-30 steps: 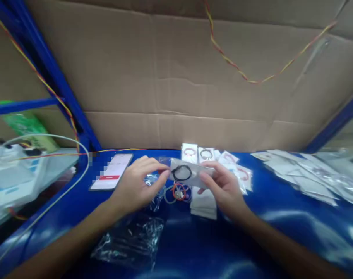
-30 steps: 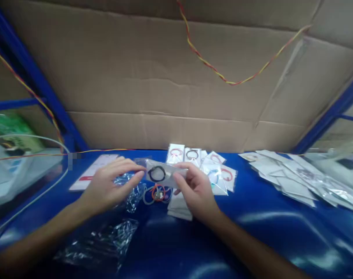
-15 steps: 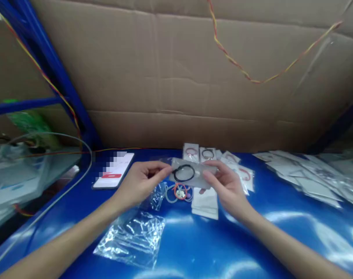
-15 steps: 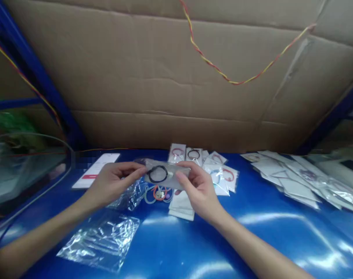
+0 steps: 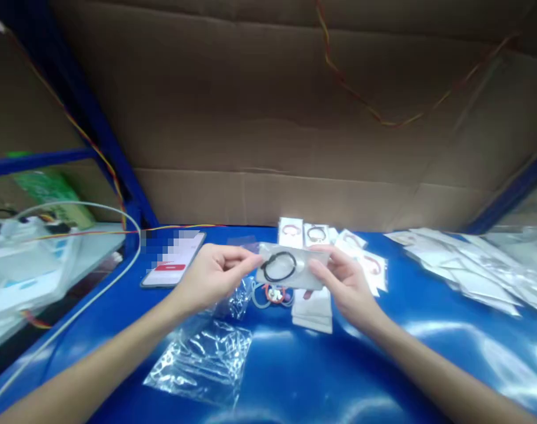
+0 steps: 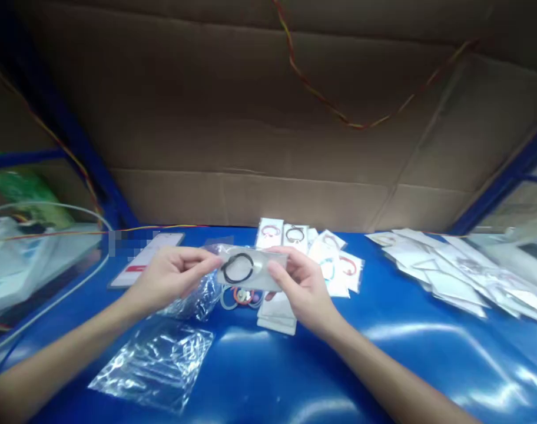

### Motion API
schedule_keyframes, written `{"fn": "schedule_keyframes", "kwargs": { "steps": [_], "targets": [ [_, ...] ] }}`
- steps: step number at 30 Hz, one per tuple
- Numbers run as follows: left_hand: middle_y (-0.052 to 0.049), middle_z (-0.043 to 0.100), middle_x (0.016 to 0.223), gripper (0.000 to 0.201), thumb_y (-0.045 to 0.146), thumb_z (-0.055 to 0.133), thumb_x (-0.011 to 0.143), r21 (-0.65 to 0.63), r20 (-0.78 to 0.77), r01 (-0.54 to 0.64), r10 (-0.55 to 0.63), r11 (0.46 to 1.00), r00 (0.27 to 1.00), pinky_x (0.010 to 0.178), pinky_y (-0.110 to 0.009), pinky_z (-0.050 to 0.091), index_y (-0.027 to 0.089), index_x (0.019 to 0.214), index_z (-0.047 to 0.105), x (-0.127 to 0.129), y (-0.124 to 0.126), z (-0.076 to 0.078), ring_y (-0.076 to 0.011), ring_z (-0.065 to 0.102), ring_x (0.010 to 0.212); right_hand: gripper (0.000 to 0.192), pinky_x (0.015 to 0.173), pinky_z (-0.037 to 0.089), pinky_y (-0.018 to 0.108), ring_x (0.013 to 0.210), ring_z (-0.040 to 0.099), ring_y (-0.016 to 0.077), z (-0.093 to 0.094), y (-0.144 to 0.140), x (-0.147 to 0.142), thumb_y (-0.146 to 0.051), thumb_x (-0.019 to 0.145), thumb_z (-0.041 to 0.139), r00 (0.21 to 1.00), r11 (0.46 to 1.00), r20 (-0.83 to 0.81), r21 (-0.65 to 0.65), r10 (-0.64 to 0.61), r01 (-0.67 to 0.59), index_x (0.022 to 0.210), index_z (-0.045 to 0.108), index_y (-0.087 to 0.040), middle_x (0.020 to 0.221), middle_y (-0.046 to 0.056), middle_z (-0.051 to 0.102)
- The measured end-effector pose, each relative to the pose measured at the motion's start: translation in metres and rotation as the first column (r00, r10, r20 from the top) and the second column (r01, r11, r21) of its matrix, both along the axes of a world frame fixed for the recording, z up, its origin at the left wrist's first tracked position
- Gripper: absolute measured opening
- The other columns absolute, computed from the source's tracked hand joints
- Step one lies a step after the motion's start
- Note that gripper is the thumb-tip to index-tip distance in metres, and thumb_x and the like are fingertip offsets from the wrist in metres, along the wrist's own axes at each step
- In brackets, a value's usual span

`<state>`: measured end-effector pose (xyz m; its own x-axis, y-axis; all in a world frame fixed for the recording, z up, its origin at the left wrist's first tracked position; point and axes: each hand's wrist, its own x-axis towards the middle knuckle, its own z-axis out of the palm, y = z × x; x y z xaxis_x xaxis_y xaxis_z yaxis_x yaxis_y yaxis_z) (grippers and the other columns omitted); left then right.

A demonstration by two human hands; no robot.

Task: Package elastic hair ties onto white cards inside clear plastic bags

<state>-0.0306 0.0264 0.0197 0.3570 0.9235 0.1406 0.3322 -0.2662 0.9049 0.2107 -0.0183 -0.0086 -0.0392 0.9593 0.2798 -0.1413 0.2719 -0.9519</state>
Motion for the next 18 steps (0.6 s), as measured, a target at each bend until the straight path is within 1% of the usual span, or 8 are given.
{"fn": "schedule_keyframes", "kwargs": {
  "steps": [3,5,7,8,11,13,15,18],
  "targets": [
    [0.003,0.052,0.045,0.033,0.048,0.069,0.088,0.001,-0.002,0.034,-0.034,0.999,0.999,0.039,-0.022,0.022,0.017,0.087,0.080,-0.002,0.001,-0.002,-0.0095,0.037,0.040,0.024,0.055,0.062,0.027,0.067,0.071,0.0168,0.000,-0.001,0.000,-0.040,0.090,0.075,1.000,1.000,-0.010,-0.003,0.013,-0.013,0.109,0.073,-0.025,0.090,0.002,0.078],
    [0.003,0.054,0.045,0.032,0.047,0.070,0.087,-0.011,0.015,0.050,-0.049,0.999,0.999,0.039,-0.021,0.023,0.017,0.095,0.080,-0.004,0.003,-0.004,-0.0094,0.038,0.039,0.026,0.055,0.062,0.027,0.066,0.071,0.0167,0.000,-0.001,0.001,-0.040,0.089,0.075,1.000,1.000,-0.005,-0.008,0.008,-0.008,0.110,0.073,-0.025,0.088,0.002,0.078],
    [0.005,0.050,0.040,0.035,0.049,0.069,0.088,-0.065,0.047,0.062,-0.059,0.996,0.997,0.039,-0.021,0.024,0.018,0.103,0.078,-0.004,0.004,-0.005,-0.0090,0.035,0.035,0.028,0.055,0.063,0.029,0.066,0.071,0.0179,0.002,0.000,0.002,-0.042,0.088,0.076,1.000,1.000,0.016,-0.011,0.000,0.001,0.110,0.073,-0.024,0.087,0.002,0.078],
    [0.006,0.048,0.037,0.036,0.050,0.069,0.089,-0.095,0.062,0.066,-0.060,0.993,0.996,0.039,-0.021,0.024,0.018,0.103,0.078,-0.004,0.005,-0.005,-0.0089,0.034,0.034,0.028,0.055,0.063,0.030,0.066,0.072,0.0186,0.002,0.001,0.002,-0.042,0.088,0.076,1.000,1.000,0.030,-0.011,0.001,0.000,0.109,0.074,-0.024,0.087,0.003,0.078],
    [0.008,0.045,0.035,0.036,0.051,0.071,0.088,-0.150,0.106,0.064,-0.048,0.987,0.993,0.039,-0.021,0.021,0.018,0.098,0.077,-0.003,0.007,-0.005,-0.0077,0.032,0.033,0.024,0.055,0.063,0.031,0.065,0.071,0.0193,0.005,0.004,0.005,-0.045,0.089,0.074,0.998,1.000,0.057,-0.012,-0.001,0.002,0.096,0.076,-0.022,0.080,0.003,0.076],
    [0.008,0.043,0.034,0.033,0.049,0.072,0.086,-0.165,0.143,0.052,-0.028,0.985,0.989,0.039,-0.021,0.019,0.017,0.093,0.077,-0.002,0.009,-0.006,-0.0069,0.029,0.032,0.026,0.053,0.063,0.030,0.062,0.071,0.0190,0.006,0.007,0.006,-0.047,0.089,0.073,0.998,0.999,0.053,-0.031,-0.013,0.015,0.087,0.075,-0.021,0.072,0.001,0.072],
    [0.009,0.041,0.033,0.031,0.047,0.074,0.085,-0.172,0.167,0.030,-0.001,0.985,0.986,0.040,-0.021,0.020,0.017,0.091,0.078,-0.002,0.010,-0.007,-0.0064,0.028,0.032,0.028,0.050,0.063,0.029,0.059,0.070,0.0181,0.006,0.009,0.007,-0.048,0.087,0.075,0.999,0.998,0.037,-0.052,-0.031,0.033,0.084,0.075,-0.020,0.067,0.000,0.069],
    [0.009,0.042,0.034,0.031,0.047,0.076,0.082,-0.177,0.164,-0.018,0.047,0.984,0.985,0.040,-0.021,0.020,0.016,0.087,0.076,-0.003,0.013,-0.008,-0.0061,0.029,0.033,0.030,0.048,0.061,0.027,0.054,0.068,0.0164,0.004,0.012,0.009,-0.048,0.085,0.077,0.998,0.996,0.025,-0.066,-0.062,0.064,0.086,0.076,-0.018,0.065,0.000,0.068]
  ]
}}
